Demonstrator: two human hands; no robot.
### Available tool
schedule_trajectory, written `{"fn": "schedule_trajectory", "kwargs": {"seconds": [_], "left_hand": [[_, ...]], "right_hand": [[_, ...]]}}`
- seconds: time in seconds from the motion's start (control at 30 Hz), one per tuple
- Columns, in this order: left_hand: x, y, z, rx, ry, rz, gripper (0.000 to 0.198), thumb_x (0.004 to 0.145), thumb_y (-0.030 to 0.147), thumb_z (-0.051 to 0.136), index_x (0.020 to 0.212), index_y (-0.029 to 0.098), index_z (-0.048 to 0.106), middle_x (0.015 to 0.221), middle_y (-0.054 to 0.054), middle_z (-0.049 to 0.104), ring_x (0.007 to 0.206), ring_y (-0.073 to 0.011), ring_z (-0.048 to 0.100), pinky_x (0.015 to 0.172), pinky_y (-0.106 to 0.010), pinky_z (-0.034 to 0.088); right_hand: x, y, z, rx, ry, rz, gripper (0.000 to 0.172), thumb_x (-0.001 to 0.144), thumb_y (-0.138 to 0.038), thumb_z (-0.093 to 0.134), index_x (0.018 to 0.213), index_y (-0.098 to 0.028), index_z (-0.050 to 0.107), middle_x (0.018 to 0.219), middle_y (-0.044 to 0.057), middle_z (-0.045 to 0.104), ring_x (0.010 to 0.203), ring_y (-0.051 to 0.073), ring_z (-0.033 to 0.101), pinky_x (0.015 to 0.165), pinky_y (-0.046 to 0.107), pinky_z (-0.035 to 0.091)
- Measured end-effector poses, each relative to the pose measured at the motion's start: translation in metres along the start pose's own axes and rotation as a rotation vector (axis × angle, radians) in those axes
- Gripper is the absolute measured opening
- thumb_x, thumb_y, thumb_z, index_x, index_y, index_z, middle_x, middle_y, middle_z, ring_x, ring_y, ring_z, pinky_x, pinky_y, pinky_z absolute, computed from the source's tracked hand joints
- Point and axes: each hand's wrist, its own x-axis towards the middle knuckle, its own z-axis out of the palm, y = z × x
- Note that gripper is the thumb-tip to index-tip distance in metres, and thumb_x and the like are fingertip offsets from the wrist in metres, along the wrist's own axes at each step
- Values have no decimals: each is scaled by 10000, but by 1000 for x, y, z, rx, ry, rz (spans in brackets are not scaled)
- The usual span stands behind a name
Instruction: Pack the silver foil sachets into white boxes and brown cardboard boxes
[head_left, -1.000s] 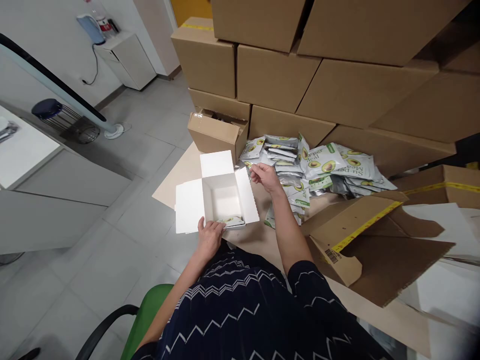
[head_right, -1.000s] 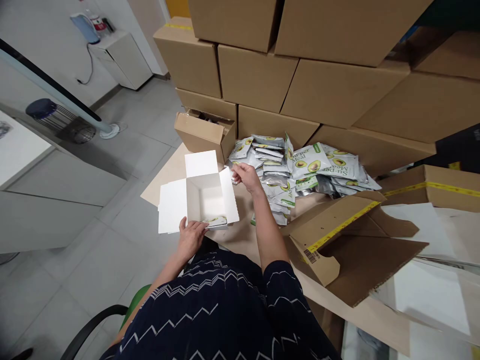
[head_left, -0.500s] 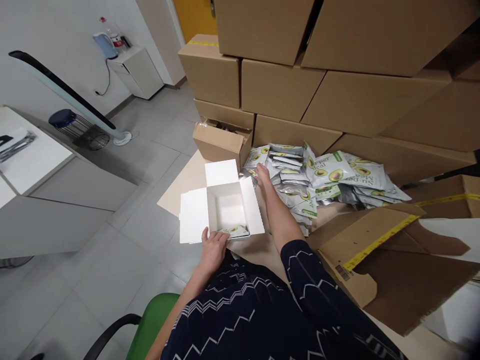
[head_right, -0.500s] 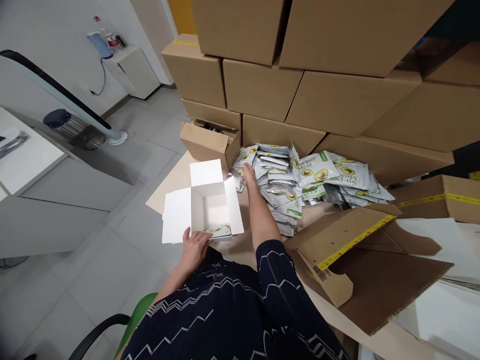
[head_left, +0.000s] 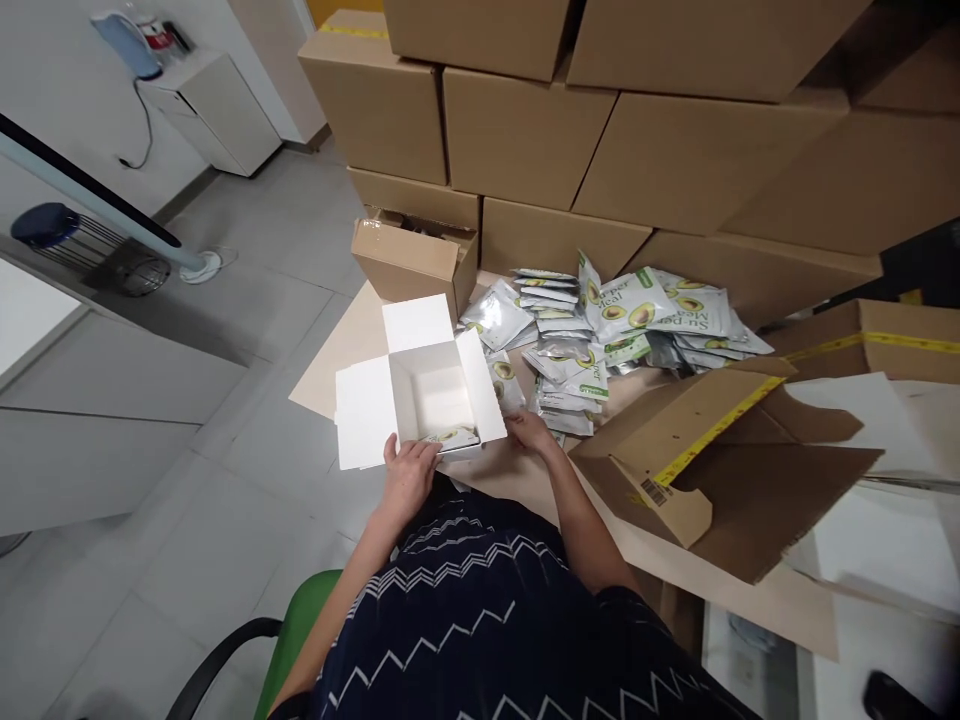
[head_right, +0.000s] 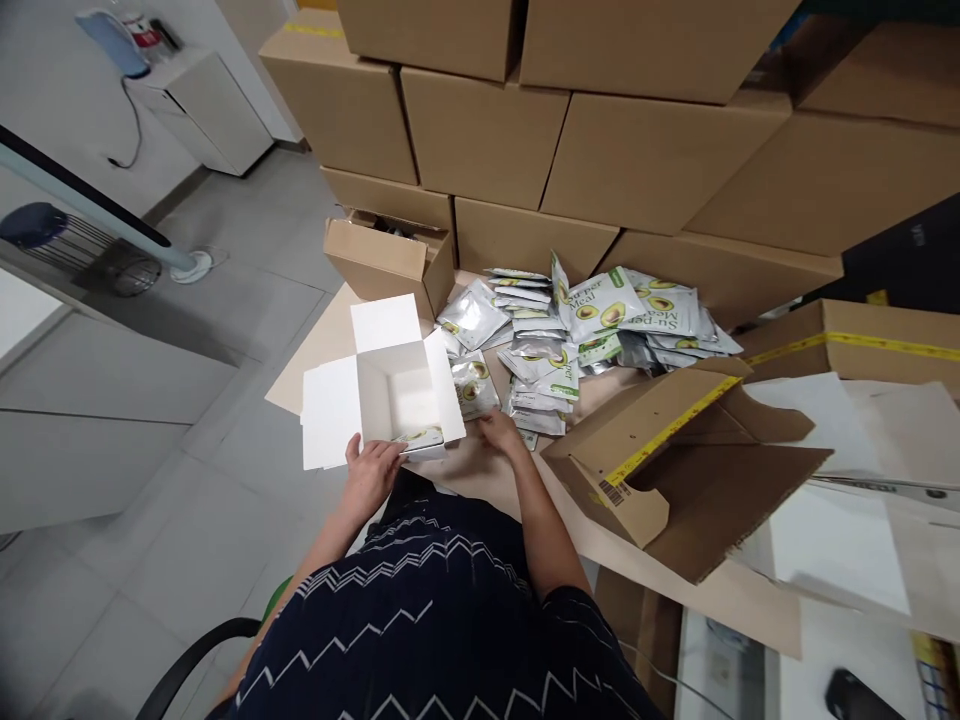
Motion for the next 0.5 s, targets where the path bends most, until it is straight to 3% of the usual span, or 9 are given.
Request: {"fn": "schedule_trajectory", "kwargs": {"seconds": [0.07,0.17,0.23,0.3,0.4,0.5], "left_hand": [[0,-1,-1,1,-10,4,270,989,280,440,1106,253,682,989,-74,754,973,-256,656,1138,-611,225],[1,-1,-2,10,-19,0,260,981,276,456,1099,245,686,974,-76,752,968,-260,656,1133,-619,226],[1,0,-2,15,-19,-4,254,978,271,461,1093,248,686,970,-74,753,969,-260,656,1131,-618,229],[1,1,-2,18,-16,-5,250,977,267,461,1090,251,684,978,-72,754,969,-257,655,1133,-615,228],[1,2,0,21,-6,-12,247,981,274,461,1088,252,682,991,-71,756,972,-253,656,1137,-613,229],[0,3,0,16,-2,-22,238,981,273,469,1076,249,686,976,-63,755,971,-246,658,1136,-606,243]], "right_hand": [[-3,-5,-9,-127,3,-47,199,846,-280,573,893,-169,731,770,67,724,713,198,663,681,263,470],[12,-30,-22,-389,170,-209,334,911,-324,528,1148,-148,685,1068,132,722,980,245,660,847,311,472],[32,-53,-27,-543,186,-308,481,900,-324,569,1352,-160,576,1356,170,595,1232,303,551,989,379,429],[52,-74,-27,-686,131,-377,683,839,-273,650,1487,-207,446,1570,162,370,1429,372,330,1111,490,316],[73,-96,-22,-862,4,-415,875,780,-218,701,1565,-218,316,1646,148,200,1512,400,107,1171,594,156],[78,-104,-16,-950,-31,-379,899,777,-217,701,1574,-171,288,1591,205,309,1503,384,173,1177,600,136]]}}
